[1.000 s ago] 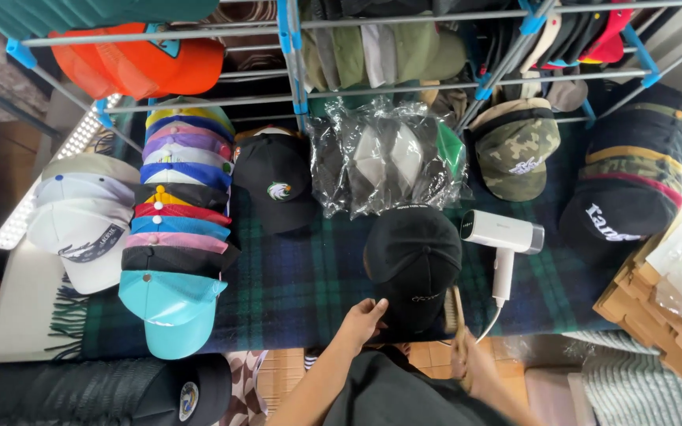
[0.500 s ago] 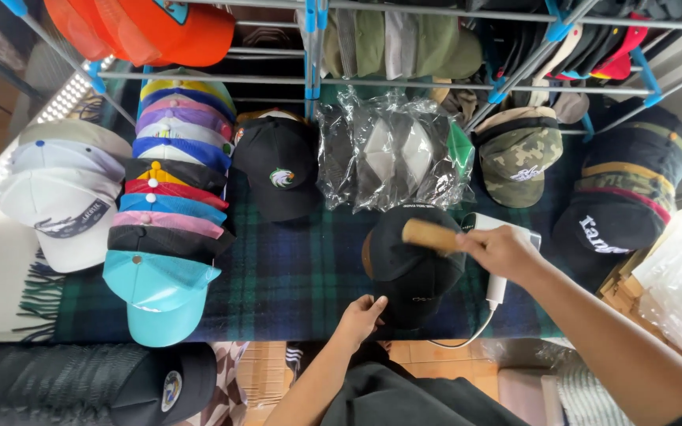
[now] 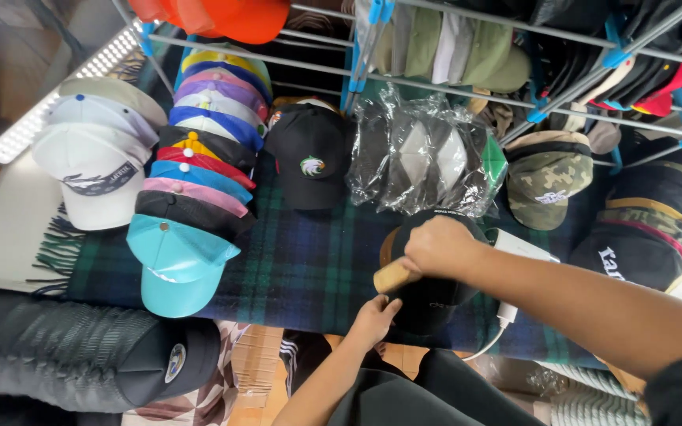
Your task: The person is cleaning and reshaping various baseball caps using a handheld steamer and a brush, working through a collection on a rack.
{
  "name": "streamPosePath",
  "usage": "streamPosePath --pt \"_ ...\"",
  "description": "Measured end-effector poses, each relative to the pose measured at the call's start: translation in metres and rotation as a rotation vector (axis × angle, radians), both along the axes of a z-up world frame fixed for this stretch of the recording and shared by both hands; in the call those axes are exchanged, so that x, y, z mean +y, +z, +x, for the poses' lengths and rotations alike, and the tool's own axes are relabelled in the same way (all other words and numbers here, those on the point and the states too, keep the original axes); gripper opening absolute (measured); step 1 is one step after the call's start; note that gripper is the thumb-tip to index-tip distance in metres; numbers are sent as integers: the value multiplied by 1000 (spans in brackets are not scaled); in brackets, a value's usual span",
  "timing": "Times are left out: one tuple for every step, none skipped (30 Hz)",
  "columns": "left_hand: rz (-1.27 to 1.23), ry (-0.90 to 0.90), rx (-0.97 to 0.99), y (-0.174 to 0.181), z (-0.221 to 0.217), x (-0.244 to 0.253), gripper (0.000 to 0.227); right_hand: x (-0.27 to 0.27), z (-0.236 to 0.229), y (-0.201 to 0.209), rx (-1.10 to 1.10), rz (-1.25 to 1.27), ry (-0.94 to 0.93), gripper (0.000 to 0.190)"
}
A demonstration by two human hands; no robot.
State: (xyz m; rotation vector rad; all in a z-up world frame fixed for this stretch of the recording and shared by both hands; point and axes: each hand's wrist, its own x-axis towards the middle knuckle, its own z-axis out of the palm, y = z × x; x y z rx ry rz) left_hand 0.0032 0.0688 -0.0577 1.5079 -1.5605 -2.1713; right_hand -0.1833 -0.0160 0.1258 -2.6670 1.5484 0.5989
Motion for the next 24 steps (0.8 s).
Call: streamPosePath --pt "-6 0 4 -6 0 2 42 -15 -3 -2 0 -53 -77 45" --pt "-11 1 8 -12 0 5 37 -30 -5 -4 -2 -106 -153 46" --pt "-18 12 5 13 5 1 37 -47 -4 16 -6 -112 -142 46" --pt "31 -20 -13 37 9 -4 30 -63 -3 35 142 105 -380 47" --pt "81 -56 -33 62 14 -7 27 -78 -2 54 287 323 -621 57" --pt "75 -47 -39 57 14 -6 27 -75 -13 62 281 317 -614 57" --pt "62 -57 -40 52 12 -5 27 -70 -28 71 179 385 -792 64" --pt "48 -67 -41 47 9 -4 27 -64 -43 80 73 452 -968 74" --pt "42 -68 -40 52 11 -5 27 -46 -62 65 71 446 -969 74" --pt "51 -70 -48 57 11 -6 27 -28 -82 49 -81 355 -1088 75" --pt "61 -78 -56 63 12 -9 26 -10 -103 35 -238 261 -1206 76" --pt "56 -85 -56 65 12 -9 26 21 -112 6 -242 256 -1212 76" --pt "124 -46 -28 65 11 -9 24 52 -122 -23 -615 84 -1418 68" --pt "192 -7 1 65 10 -9 22 83 -132 -54 -1003 -106 -1592 64" --pt "187 -24 -4 64 7 -9 22 112 -106 -45 -1010 -116 -1607 64" --pt "374 119 104 63 3 -9 15 139 -82 -36 -1007 -163 -1772 76" --pt "561 262 205 61 1 -8 11 169 -55 -29 -1000 -210 -1942 89" --pt "560 242 193 54 -2 -8 11 190 -39 -32 -1008 -216 -1962 89" --pt "524 227 204 47 -4 -8 12 211 -21 -34 -1075 -160 -1985 81" --pt "490 212 217 40 -5 -8 13 231 -2 -36 -1144 -103 -2005 73" --pt "490 189 201 32 -5 -10 13 255 1 -65 -1155 -109 -2030 73" --pt "526 235 193 23 -5 -12 18 279 6 -95 -1191 -9 -2033 70" --pt "562 283 184 14 -3 -13 26 303 14 -124 -1227 94 -2033 68" --pt "562 263 168 22 -4 -15 26 307 15 -122 -1240 90 -2055 68"
